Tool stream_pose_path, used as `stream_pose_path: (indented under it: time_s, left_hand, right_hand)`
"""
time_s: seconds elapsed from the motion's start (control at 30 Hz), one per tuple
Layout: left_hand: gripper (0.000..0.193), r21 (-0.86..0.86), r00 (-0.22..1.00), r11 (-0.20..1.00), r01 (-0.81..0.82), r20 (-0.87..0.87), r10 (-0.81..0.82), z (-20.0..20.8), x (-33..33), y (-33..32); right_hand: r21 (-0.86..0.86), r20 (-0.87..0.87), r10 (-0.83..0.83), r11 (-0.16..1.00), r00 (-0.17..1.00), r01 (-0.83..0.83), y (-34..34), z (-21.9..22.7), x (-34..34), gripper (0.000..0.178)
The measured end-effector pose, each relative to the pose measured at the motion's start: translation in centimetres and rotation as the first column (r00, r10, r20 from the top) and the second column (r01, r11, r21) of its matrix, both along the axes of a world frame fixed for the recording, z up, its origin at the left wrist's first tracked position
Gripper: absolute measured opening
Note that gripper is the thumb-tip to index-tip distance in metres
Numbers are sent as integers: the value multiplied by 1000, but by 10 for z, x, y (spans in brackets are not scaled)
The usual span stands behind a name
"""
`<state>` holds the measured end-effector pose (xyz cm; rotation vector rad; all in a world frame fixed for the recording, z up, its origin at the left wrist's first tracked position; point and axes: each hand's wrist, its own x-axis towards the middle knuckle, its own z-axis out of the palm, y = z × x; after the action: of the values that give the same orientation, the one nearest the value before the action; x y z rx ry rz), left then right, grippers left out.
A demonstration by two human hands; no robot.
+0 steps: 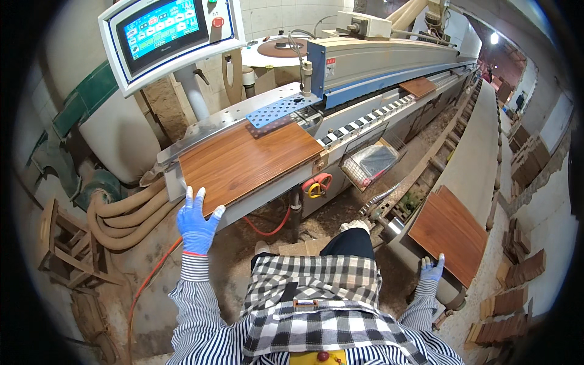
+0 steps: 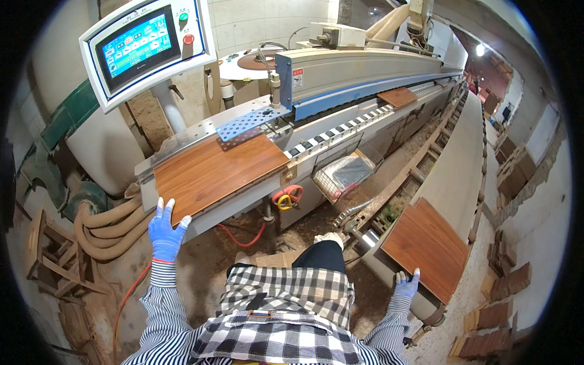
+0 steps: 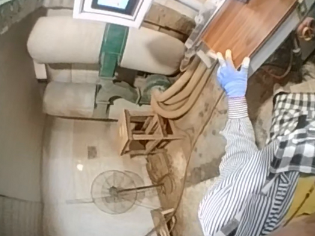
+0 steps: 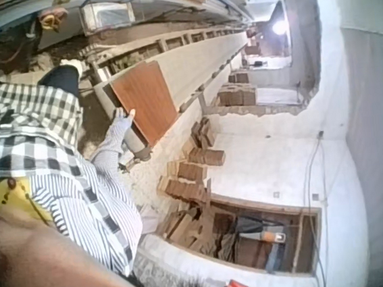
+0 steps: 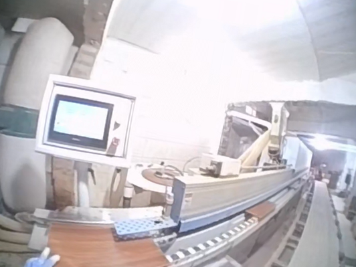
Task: The person operates a CNC woodworking machine, placing rectangular wooden panels onto the conveyor, adjusting the machine via a touchscreen interface, and stacking processed panels. The person wears blue gloves and a checkered apron while handling the wood pieces.
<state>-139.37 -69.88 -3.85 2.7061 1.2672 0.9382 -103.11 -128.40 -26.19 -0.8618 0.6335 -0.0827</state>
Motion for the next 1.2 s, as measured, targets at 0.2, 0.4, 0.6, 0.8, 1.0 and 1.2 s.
stream_pose_path:
  time_s: [0.2,0.4,0.6,0.8,1.0,1.2]
  left_hand:
    - [59,7,991,996,91,97,-91,-11,-23,5]
    - [50,48,981,988,144,126,-149,-20,-29,8]
    - [47,25,971,980,196,131,-198,-16,-32,11]
    - [48,-48,962,973,224,168,-213,-11,-36,12]
    - [50,-158,954,958,240,220,-203,-4,-34,12]
    - [51,-97,973,971,218,98,-208,6,-20,10]
  right_hand:
    - [128,106,-122,986,987,108,15,7,-12,76]
    - [97,125,-130,988,984,118,17,11,-15,76]
    - [102,83,-171,981,982,162,17,6,-14,76]
    - [110,133,-112,989,985,98,26,23,-23,79]
    - [110,89,-172,981,981,162,21,15,-18,83]
    - [230,104,-118,969,987,92,18,41,-28,82]
